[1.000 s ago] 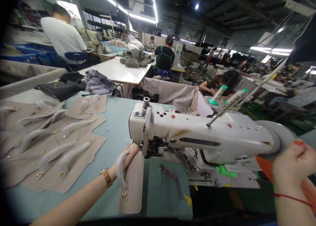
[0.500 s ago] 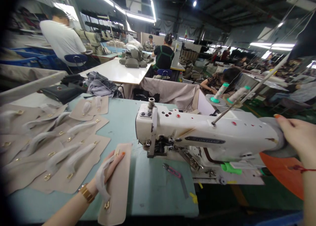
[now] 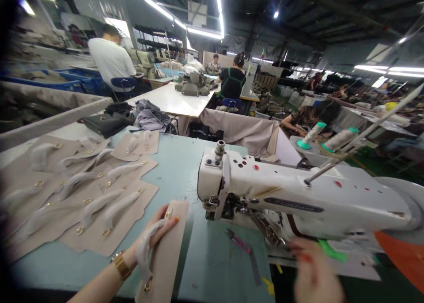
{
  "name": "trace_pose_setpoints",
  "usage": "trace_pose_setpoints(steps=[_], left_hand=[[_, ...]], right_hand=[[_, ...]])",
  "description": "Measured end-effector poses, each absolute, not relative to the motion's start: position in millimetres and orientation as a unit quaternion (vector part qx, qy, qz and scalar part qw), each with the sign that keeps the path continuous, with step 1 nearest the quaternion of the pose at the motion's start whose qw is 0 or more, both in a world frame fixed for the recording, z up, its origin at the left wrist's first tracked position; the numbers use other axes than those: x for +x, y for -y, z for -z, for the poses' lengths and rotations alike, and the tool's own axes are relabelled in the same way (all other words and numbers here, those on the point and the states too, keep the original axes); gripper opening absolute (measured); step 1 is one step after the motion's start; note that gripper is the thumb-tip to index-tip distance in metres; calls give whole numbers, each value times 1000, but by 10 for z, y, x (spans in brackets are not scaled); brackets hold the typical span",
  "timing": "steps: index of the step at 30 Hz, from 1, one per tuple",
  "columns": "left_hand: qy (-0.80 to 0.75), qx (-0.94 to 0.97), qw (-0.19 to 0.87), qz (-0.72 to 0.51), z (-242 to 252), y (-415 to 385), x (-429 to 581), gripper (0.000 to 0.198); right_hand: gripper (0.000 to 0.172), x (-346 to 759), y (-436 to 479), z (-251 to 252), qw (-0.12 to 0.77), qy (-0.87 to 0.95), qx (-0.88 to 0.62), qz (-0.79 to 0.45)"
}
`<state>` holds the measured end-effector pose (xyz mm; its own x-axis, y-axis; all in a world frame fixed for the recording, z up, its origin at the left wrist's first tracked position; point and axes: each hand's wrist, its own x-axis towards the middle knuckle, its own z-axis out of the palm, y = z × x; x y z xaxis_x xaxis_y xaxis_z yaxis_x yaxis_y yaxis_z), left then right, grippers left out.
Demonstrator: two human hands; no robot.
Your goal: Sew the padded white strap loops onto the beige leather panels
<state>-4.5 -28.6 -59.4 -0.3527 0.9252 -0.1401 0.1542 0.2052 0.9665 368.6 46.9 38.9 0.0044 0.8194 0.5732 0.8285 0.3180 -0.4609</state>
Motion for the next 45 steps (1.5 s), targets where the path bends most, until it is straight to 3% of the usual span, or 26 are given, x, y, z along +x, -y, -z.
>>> trace_pose_setpoints(steps=[1,3,5,7,10,12,14,16,21,24,27,32,34,36,38,40,43,45], left_hand=[[-663,408,402,-482,590,290,-42,83],[-651,426,413,-473,609,319,-49,83],[-635,460,421,-456,654,390,-111,79],[-650,482,377,-451,700,510,-270,70],[-731,461,190,-467,728,767,-692,52],[-780,425,74,-453,727,950,-1009,48],[-810,390,43,-436,732,1091,-1251,51],[-817,353,91,-446,753,1156,-1358,55],[-780,304,248,-488,771,1124,-1129,49],[-714,336,368,-492,662,1165,-936,48],[-657,436,450,-419,450,1234,-848,39],[-596,598,419,-336,63,1264,-797,26],[-633,578,330,-396,-4,1302,-770,19],[-682,487,209,-505,19,1371,-721,22],[-709,373,161,-577,121,1436,-617,25],[-701,298,259,-594,248,1449,-439,32],[-593,192,494,-607,349,1317,-90,47],[-532,106,560,-626,309,1153,100,49]], right_hand=[[53,3365,-230,-63,403,710,-553,-169],[60,2726,167,525,340,653,-485,-473],[78,2163,388,909,249,606,-421,-628],[75,1740,373,1028,192,591,-371,-690],[62,1347,-21,845,211,586,-377,-686],[56,1171,-341,644,283,552,-408,-670],[52,1040,-530,497,362,487,-416,-677],[57,975,-522,468,386,435,-412,-701],[60,1161,-111,816,264,471,-442,-716],[67,1403,-42,905,287,467,-484,-682],[66,1629,-91,702,306,459,-469,-690],[45,1742,11,223,219,527,-359,-739],[41,1694,105,117,274,519,-354,-728],[39,1635,182,55,347,512,-365,-696],[37,1588,233,16,407,509,-380,-657],[35,1559,271,-9,444,492,-386,-642],[36,1555,336,-17,454,473,-371,-658],[37,1586,377,3,444,480,-367,-662]])
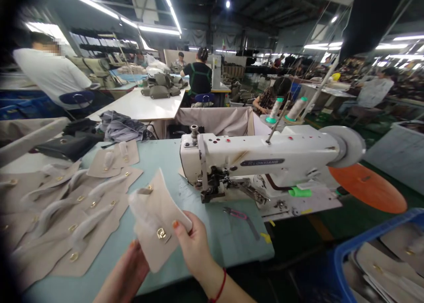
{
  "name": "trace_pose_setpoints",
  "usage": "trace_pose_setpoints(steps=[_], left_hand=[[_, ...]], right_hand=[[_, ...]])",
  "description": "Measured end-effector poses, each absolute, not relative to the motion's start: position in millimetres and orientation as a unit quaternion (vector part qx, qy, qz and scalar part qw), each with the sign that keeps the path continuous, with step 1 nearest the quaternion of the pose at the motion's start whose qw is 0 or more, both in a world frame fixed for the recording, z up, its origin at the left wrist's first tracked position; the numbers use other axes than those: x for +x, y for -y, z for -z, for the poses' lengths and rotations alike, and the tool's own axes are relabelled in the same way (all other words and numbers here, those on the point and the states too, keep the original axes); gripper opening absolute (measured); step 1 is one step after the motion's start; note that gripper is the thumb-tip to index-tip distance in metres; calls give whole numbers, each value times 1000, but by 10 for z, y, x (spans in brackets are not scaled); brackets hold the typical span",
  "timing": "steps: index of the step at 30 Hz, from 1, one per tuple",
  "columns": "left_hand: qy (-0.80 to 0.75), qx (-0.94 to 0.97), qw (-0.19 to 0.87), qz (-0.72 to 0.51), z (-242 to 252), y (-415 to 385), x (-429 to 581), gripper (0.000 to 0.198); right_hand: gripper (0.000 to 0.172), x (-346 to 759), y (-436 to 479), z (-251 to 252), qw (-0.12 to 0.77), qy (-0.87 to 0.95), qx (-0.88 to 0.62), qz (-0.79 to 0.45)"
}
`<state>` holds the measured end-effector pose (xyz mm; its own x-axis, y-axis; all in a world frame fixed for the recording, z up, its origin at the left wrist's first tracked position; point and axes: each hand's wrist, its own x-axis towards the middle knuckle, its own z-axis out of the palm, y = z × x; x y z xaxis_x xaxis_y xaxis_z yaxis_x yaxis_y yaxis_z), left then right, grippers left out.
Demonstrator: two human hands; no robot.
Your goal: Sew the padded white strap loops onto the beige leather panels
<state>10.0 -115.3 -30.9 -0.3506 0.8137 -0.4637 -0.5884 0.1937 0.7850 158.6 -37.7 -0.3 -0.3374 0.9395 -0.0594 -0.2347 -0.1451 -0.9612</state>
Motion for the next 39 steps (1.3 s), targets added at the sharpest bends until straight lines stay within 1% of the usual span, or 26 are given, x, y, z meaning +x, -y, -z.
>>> trace_pose_setpoints(steps=[3,8,11,17,22,25,33,35,39], left_hand=[[-538,55,567,-622,154,881,205,48],[-568,125,578,-572,37,456,64,44],[-588,146,578,-547,79,178,-31,40],[-572,169,597,-537,186,-329,-94,31],[-549,179,618,-534,311,-578,-71,33],[-532,193,632,-529,355,-654,-65,32],[-573,189,610,-514,287,-603,-81,26],[-555,215,632,-496,257,-519,-101,30],[-542,293,686,-387,240,-356,-151,40]], right_hand=[[38,1702,383,63,406,502,-375,-665],[45,1969,200,157,312,566,-392,-655],[47,2014,43,214,283,580,-387,-658],[51,1900,-249,430,313,539,-401,-672],[52,1898,-389,532,349,489,-434,-672],[52,1899,-409,527,361,493,-438,-660],[53,1843,-390,553,374,490,-448,-648],[53,1838,-383,569,376,491,-446,-647],[47,1839,-344,571,382,507,-429,-643]])
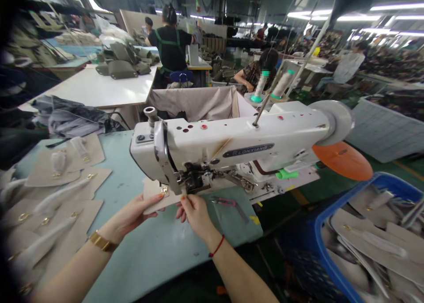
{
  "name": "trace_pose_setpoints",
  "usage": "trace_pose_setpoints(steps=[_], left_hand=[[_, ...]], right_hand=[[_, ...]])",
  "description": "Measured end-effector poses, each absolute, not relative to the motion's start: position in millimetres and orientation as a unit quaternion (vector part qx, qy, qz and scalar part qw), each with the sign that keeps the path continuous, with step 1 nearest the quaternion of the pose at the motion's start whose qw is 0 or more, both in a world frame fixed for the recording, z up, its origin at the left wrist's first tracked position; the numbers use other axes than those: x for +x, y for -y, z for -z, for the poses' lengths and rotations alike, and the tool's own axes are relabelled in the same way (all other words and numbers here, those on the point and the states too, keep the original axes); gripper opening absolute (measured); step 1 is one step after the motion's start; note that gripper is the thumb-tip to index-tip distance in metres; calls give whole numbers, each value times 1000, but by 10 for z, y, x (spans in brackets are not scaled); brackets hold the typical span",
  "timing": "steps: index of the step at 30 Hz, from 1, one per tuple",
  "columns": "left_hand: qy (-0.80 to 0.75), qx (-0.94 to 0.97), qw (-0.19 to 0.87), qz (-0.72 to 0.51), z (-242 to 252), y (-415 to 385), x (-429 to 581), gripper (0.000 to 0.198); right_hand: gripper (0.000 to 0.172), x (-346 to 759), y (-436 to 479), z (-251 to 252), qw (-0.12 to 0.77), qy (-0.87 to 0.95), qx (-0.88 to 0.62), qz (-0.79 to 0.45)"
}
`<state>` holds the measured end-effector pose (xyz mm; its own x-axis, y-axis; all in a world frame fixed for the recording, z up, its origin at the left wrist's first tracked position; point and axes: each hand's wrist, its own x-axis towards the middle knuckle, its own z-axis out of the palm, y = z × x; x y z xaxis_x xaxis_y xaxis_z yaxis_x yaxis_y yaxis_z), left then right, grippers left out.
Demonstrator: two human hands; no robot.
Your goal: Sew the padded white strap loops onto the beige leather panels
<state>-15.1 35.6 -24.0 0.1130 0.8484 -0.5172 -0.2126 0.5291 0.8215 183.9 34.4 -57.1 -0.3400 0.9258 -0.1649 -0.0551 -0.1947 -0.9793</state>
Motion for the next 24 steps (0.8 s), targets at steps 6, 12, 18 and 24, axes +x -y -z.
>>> trace_pose_setpoints(steps=[6,12,18,24], left_hand=[[-548,384,655,-351,256,-312,-170,35],[-555,393,648,-343,246,-332,-174,37],[-560,400,641,-342,272,-374,-205,37],[-553,417,635,-344,290,-420,-234,36]], right_hand=[[43,1804,-281,561,389,517,-427,-632],[46,1756,-269,566,405,495,-425,-641],[49,1705,-293,506,411,467,-438,-649],[48,1625,-318,501,424,438,-448,-654]])
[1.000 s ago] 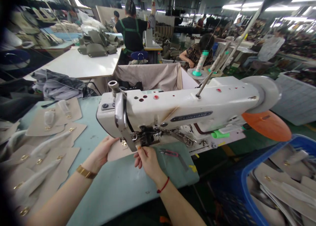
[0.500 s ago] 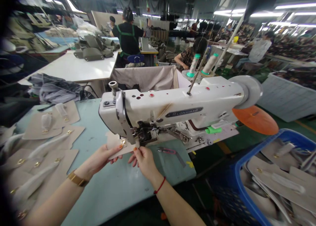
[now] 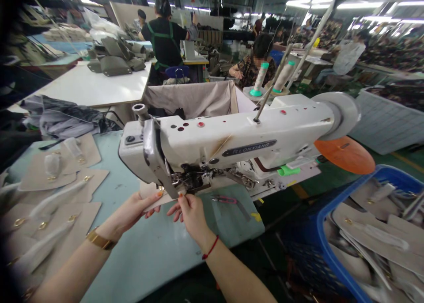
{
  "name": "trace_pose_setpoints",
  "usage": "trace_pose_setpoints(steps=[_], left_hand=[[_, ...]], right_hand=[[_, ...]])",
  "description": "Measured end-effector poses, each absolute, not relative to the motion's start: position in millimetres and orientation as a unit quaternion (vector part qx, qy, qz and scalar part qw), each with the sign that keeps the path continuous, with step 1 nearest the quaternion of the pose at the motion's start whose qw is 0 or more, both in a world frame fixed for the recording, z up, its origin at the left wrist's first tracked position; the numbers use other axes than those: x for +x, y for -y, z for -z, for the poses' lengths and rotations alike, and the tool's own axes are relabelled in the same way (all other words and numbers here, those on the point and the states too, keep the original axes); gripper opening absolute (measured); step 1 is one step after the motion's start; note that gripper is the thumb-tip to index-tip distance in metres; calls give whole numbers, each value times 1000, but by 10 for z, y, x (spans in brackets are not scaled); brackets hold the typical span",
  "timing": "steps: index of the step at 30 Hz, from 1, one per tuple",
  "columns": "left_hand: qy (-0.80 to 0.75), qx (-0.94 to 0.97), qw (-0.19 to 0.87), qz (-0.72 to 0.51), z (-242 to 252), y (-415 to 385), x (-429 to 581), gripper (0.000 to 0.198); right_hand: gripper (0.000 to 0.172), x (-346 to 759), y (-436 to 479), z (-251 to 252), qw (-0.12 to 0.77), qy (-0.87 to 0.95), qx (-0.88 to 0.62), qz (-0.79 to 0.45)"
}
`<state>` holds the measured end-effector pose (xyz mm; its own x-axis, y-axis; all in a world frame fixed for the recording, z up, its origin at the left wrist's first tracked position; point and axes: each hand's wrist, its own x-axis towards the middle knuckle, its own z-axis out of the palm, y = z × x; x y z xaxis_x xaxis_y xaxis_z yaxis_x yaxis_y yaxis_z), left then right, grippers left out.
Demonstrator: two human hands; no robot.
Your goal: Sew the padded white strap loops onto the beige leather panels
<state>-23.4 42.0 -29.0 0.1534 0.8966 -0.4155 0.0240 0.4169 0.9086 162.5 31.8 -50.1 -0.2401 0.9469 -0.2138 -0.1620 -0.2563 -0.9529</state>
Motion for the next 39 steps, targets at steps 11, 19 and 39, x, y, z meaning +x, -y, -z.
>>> trace_pose_setpoints(steps=[11,19,39], left_hand=[[-562,433,615,-345,352,-482,-277,36],[-576,424,601,-357,397,-446,-279,36],[-597,343,510,-516,476,121,357,28]], right_hand=[[49,1480,-312,512,443,406,-481,-638],[43,1359,-313,476,449,371,-502,-639],[46,1515,-350,486,414,434,-499,-626]])
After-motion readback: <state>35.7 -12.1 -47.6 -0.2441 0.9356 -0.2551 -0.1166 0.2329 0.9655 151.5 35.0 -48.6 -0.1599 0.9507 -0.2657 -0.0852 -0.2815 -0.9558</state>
